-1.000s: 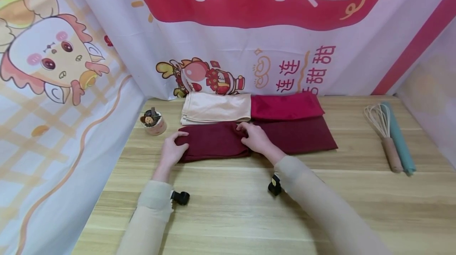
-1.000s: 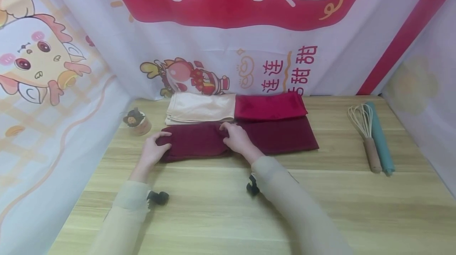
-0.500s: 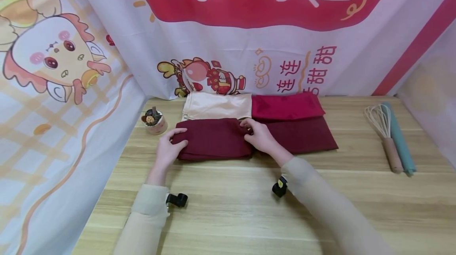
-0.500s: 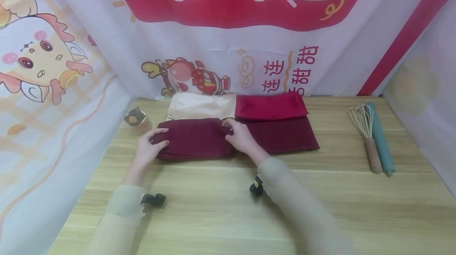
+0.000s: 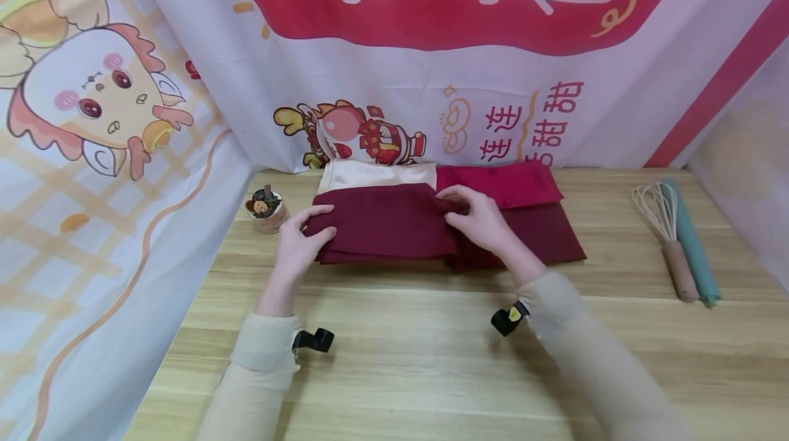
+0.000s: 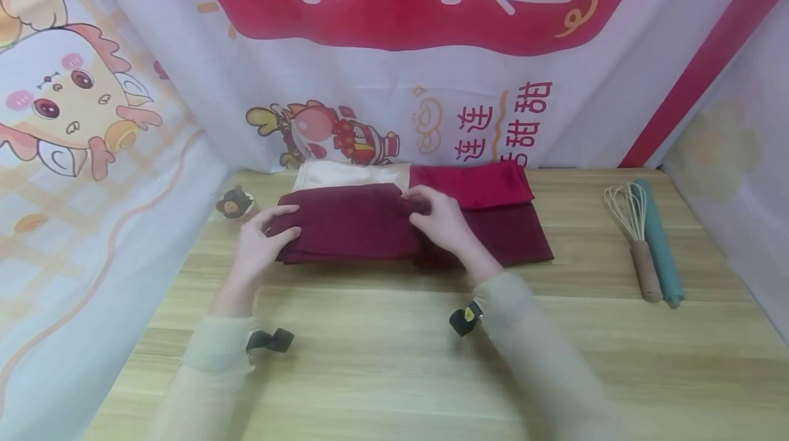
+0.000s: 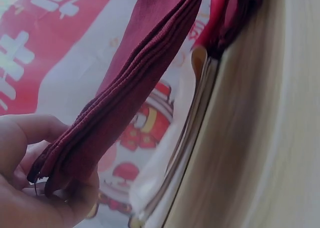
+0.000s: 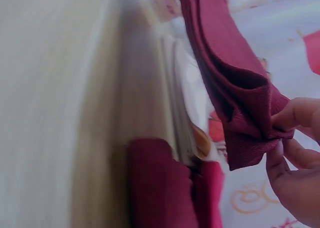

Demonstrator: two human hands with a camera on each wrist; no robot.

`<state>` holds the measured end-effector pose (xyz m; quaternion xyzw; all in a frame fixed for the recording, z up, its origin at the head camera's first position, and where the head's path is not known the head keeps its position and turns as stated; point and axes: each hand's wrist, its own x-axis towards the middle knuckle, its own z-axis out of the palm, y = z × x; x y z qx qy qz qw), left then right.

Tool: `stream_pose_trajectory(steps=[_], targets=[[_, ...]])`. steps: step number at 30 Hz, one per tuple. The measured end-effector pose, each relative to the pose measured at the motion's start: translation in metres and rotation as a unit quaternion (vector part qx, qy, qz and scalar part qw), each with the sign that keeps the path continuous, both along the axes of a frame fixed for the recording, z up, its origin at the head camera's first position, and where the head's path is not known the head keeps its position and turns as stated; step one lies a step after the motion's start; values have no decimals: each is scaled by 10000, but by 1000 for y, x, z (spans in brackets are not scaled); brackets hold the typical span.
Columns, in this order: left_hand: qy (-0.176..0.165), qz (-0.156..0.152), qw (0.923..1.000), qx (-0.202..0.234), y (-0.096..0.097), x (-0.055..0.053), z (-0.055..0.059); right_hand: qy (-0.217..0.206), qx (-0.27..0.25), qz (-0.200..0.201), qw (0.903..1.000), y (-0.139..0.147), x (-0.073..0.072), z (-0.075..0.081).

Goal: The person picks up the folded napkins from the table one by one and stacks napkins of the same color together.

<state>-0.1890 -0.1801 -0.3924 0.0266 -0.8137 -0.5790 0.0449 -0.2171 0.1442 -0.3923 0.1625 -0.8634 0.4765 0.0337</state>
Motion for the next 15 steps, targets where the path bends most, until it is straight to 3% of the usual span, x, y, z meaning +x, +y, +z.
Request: stream_pose_trajectory(steps=[3, 7, 14, 15], targets=[[-11, -114, 9998, 141, 15, -1, 4, -35, 147, -74, 9999, 15, 1, 8], [71, -274, 9991, 308, 39, -5, -1, -20, 296, -127, 9995, 41, 2, 10], [48, -567, 9966, 599, 93, -9, -20, -38, 518, -259, 9983, 96, 7, -1], [18, -636, 9962, 601, 101, -7, -17, 18, 513, -286, 9983, 103, 8, -4]])
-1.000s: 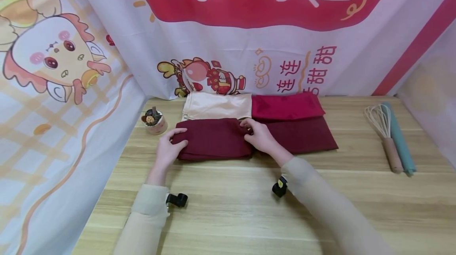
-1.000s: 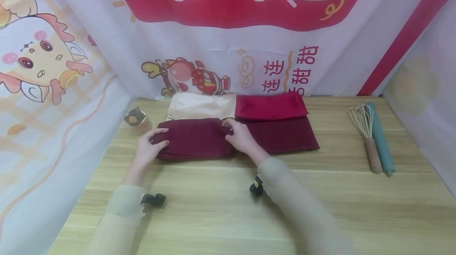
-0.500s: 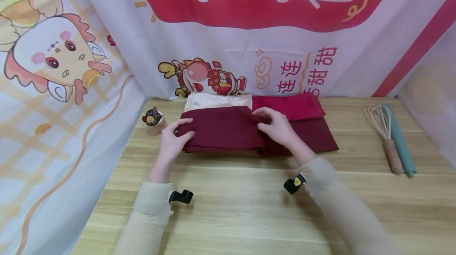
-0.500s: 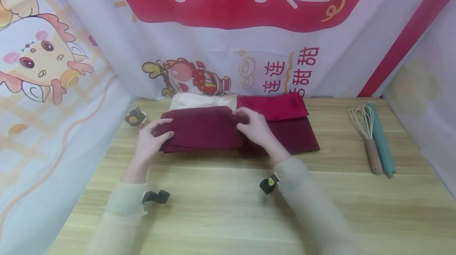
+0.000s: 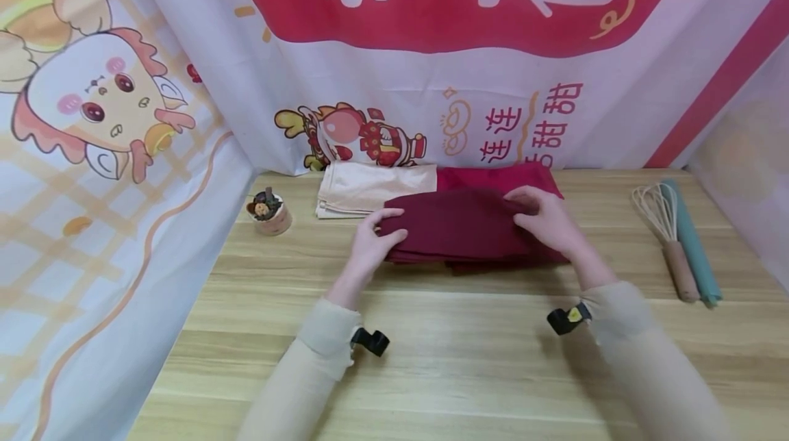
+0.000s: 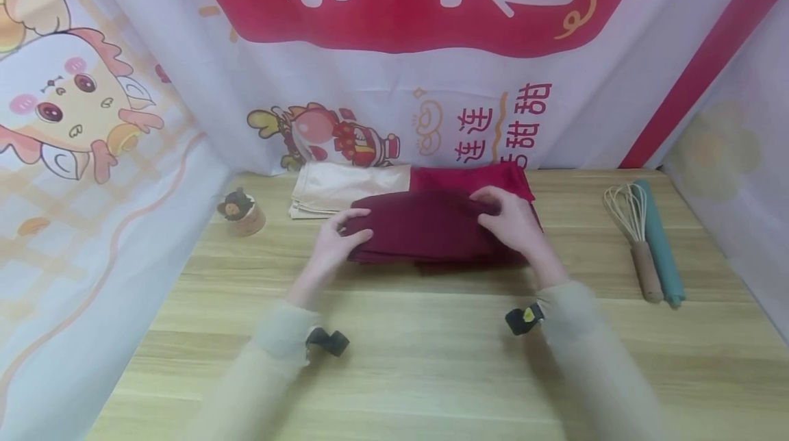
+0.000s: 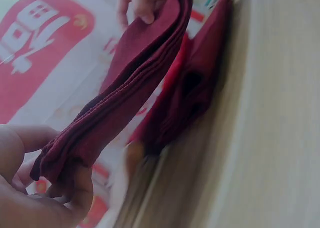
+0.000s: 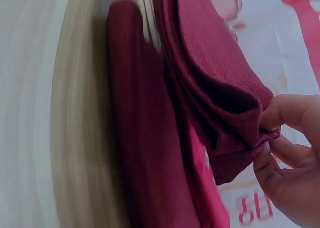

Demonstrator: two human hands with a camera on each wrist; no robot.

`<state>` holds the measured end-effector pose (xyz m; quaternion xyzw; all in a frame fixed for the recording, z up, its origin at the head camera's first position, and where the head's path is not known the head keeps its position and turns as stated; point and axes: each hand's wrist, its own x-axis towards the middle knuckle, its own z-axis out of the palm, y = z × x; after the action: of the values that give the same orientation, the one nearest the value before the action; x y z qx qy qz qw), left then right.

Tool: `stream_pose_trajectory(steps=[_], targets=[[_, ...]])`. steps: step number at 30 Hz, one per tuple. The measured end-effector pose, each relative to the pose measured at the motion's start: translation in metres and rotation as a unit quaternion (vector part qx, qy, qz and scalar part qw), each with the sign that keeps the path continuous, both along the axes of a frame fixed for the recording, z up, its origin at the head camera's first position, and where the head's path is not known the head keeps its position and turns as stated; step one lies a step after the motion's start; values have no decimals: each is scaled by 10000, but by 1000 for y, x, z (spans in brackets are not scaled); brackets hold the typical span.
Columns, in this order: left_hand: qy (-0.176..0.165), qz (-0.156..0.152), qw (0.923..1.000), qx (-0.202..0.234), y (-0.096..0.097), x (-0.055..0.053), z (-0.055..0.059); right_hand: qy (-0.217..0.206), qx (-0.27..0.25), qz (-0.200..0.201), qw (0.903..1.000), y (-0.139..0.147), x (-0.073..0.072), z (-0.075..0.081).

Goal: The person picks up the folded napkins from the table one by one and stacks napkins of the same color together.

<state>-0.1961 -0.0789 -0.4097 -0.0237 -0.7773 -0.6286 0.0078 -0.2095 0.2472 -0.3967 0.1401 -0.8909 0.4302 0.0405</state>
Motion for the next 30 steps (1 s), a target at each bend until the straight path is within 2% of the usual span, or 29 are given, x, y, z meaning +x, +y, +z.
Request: stream_pose_trajectory(steps=[6, 7, 8, 15, 20, 24, 30], targets=[[-100, -183, 9994, -272, 45, -6, -12, 144, 127, -159, 9997, 38, 7, -8], [-57, -190, 9992, -333, 51, -9, -19, 138, 161, -216, 9995, 44, 9, -9], [-28, -241, 9989, -390, 58, -10, -21, 161, 163, -272, 9994, 49, 11, -10], [-33, -828, 9938, -734, 89, -13, -28, 250, 524, -674, 9960, 75, 15, -18], [63, -982, 9904, -966, 95, -13, -35, 461, 837, -630, 9934, 81, 11, -31], [117, -990, 9904, -953, 94, -14, -39, 515, 803, -634, 9934, 83, 10, -39], [1, -1054, 9904, -892, 77, -16, -41, 483, 961, -597, 9924, 87, 14, -43]])
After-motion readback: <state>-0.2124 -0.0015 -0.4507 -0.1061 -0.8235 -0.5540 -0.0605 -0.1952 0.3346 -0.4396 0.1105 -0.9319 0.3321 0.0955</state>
